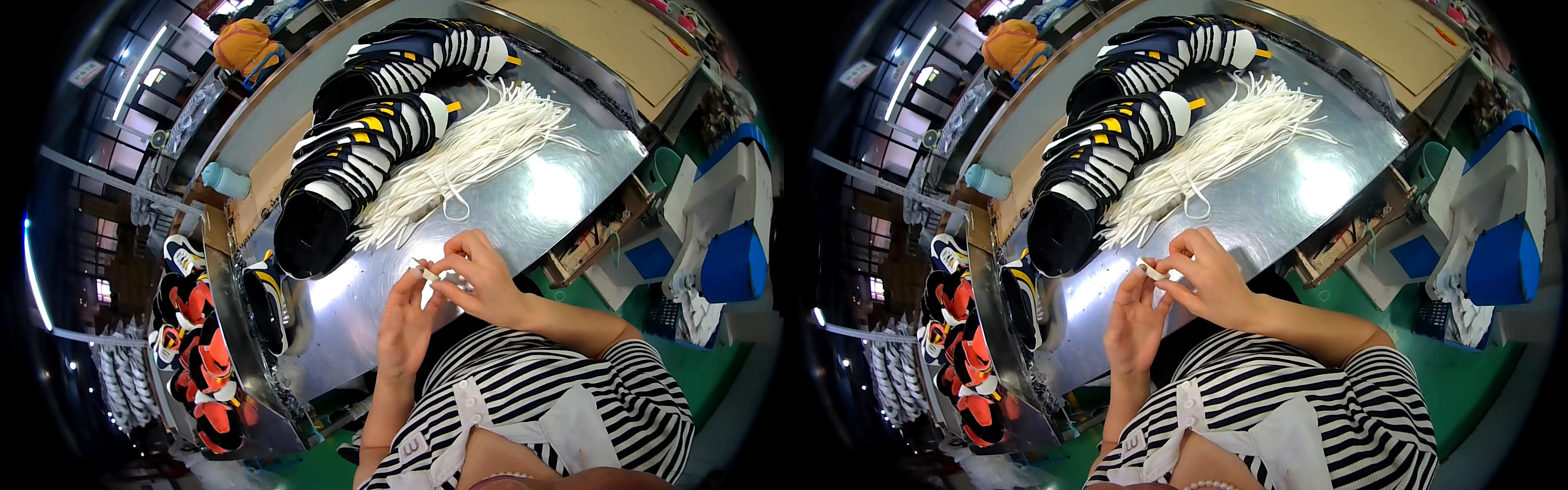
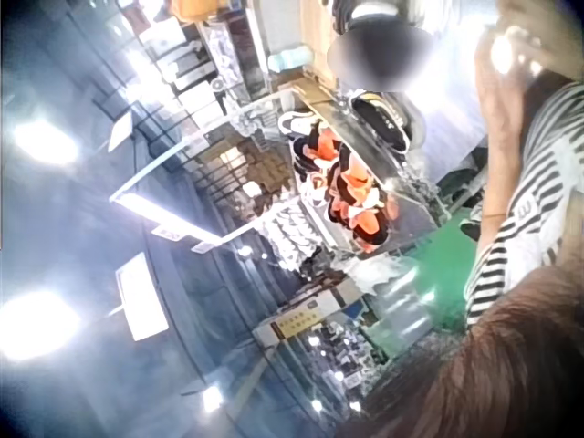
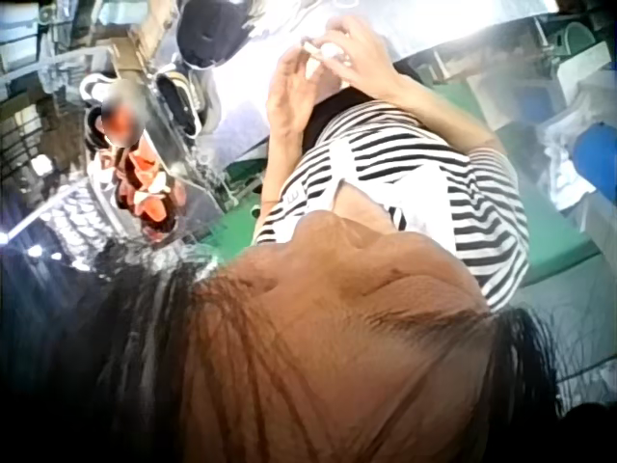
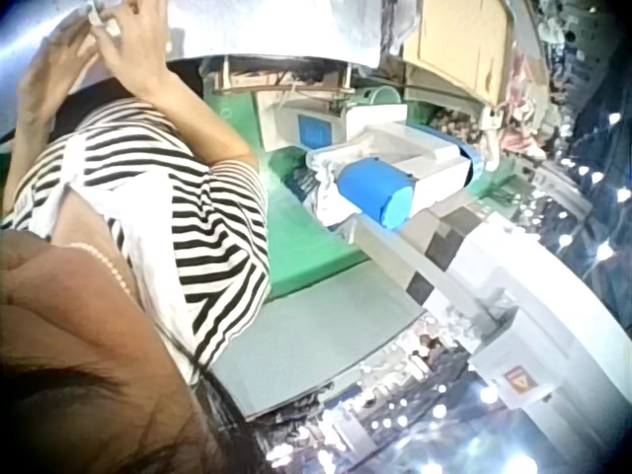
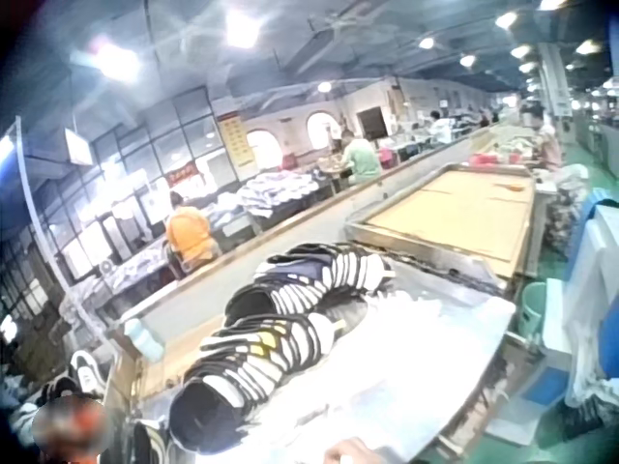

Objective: The person laces a shoe on a metal work surface, inserting a white lace through the eyelets and pulling it through to even the length. They then move a stack of shoe uppers, tear a small piece of white tape from a roll, cut it using scissors, and apply it to a shoe upper.

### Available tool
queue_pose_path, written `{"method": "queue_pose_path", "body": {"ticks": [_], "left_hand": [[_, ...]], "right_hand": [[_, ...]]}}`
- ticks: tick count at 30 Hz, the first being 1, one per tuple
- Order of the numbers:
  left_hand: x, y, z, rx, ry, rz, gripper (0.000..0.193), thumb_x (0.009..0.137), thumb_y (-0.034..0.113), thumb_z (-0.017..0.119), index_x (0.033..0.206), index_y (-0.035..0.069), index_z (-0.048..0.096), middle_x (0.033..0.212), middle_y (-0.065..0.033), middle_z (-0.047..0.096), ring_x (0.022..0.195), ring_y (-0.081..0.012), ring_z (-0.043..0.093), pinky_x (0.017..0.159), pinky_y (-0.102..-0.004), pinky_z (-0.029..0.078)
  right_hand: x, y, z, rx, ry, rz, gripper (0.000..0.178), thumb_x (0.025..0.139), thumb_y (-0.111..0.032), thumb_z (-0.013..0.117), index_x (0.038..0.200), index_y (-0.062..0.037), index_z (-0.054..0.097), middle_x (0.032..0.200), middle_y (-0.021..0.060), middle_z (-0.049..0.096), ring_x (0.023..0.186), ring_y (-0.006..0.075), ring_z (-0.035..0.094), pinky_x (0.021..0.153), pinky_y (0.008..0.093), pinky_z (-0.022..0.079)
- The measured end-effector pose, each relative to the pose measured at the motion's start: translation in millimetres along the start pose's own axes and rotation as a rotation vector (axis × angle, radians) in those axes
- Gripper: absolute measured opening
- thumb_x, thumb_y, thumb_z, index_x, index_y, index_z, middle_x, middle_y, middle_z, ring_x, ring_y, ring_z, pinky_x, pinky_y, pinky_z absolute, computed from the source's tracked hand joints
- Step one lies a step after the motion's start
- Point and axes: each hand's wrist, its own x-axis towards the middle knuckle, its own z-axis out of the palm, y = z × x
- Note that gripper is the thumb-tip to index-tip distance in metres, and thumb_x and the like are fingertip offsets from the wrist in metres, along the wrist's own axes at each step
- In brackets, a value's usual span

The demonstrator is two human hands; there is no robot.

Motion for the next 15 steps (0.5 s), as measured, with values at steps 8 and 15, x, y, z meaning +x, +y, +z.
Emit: {"method": "queue_pose_path", "body": {"ticks": [8,15], "left_hand": [[5,8,12,0.143,0.123,0.074,0.033,0.098,0.02,0.053,0.121,-0.004,0.059,0.129,-0.0065,0.05,0.102,-0.0132,0.047,0.088,-0.0281,0.036],[9,16,11,-0.428,0.156,-0.107,0.055,0.099,0.029,0.054,0.131,-0.014,0.044,0.117,-0.0076,0.057,0.077,-0.008,0.043,0.07,-0.024,0.036]], "right_hand": [[-5,6,-5,0.258,-0.075,0.007,0.015,0.083,-0.011,0.07,0.092,-0.0051,0.059,0.095,0.0075,0.054,0.095,0.0252,0.049,0.083,0.0343,0.041],[-7,8,-12,0.355,-0.188,0.121,0.012,0.085,-0.011,0.067,0.091,-0.0037,0.059,0.089,0.0058,0.058,0.09,0.0251,0.052,0.079,0.0329,0.044]]}}
